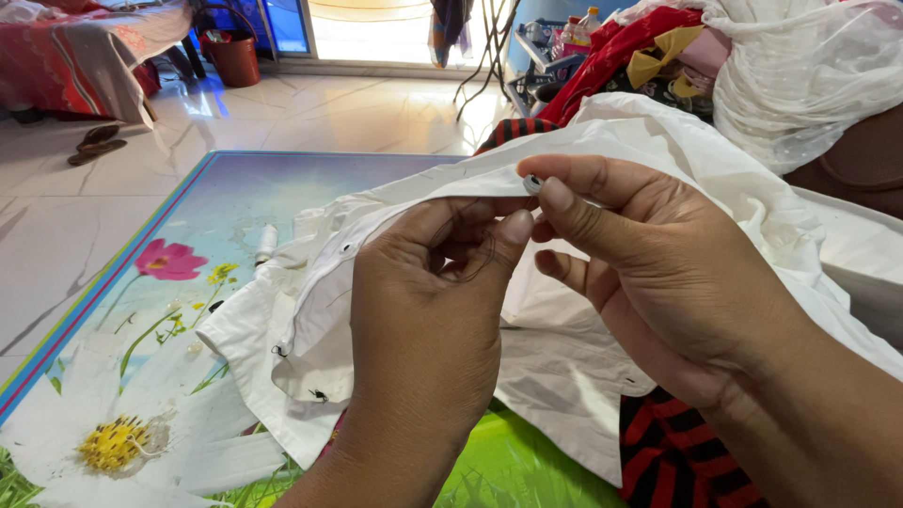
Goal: The person mends a white shirt by hand at a table. They pull thread through the fabric, cut the thread with scissors, thread a needle, wind thread from a spool, and continue stitching the shirt, working the needle through the cloth repeatedly.
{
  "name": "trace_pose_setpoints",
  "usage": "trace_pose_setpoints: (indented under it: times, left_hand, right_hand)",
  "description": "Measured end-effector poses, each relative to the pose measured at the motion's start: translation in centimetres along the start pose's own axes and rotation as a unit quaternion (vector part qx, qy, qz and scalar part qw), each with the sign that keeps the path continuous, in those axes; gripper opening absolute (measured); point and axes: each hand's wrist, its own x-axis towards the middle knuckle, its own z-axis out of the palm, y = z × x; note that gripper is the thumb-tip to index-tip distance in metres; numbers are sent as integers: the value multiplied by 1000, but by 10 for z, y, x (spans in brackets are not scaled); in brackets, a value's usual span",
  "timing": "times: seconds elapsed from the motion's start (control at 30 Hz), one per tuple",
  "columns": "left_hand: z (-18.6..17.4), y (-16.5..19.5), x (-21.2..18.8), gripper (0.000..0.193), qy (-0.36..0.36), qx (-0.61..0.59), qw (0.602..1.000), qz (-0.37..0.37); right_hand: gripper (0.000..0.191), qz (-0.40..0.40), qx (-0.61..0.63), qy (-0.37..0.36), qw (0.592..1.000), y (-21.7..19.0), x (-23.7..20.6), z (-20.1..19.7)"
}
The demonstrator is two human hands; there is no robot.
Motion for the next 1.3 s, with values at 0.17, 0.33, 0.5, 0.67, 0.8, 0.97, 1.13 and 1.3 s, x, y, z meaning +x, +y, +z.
trace_pose_setpoints:
  times: [0.17,0.33,0.5,0.67,0.8,0.97,1.13,1.3]
  left_hand:
    - [-1,6,-1,14,9,27,1000,7]
    - [0,10,-3,12,19,51,998,11]
    - [1,10,-3,10,16,65,998,14]
    - [1,8,-2,10,8,43,999,32]
    - [2,9,-2,11,-8,-47,999,-2]
    - [3,12,0,11,7,16,999,-33]
    - [-1,14,0,11,-5,30,999,-24]
    - [-1,14,0,12,11,78,996,-36]
  right_hand:
    - [27,4,32,-43,999,5,-1,-6]
    - [26,15,41,-48,998,7,-2,-10]
    - [26,31,57,-21,998,8,-1,-8]
    - [26,22,69,-35,997,8,-1,-7]
    - [21,2,61,-33,998,9,-2,-7]
    - [19,-21,39,-29,999,8,-3,-4]
    - [29,-56,-53,-59,995,-3,0,-3]
    - [24,-46,-106,-42,992,-11,1,-3]
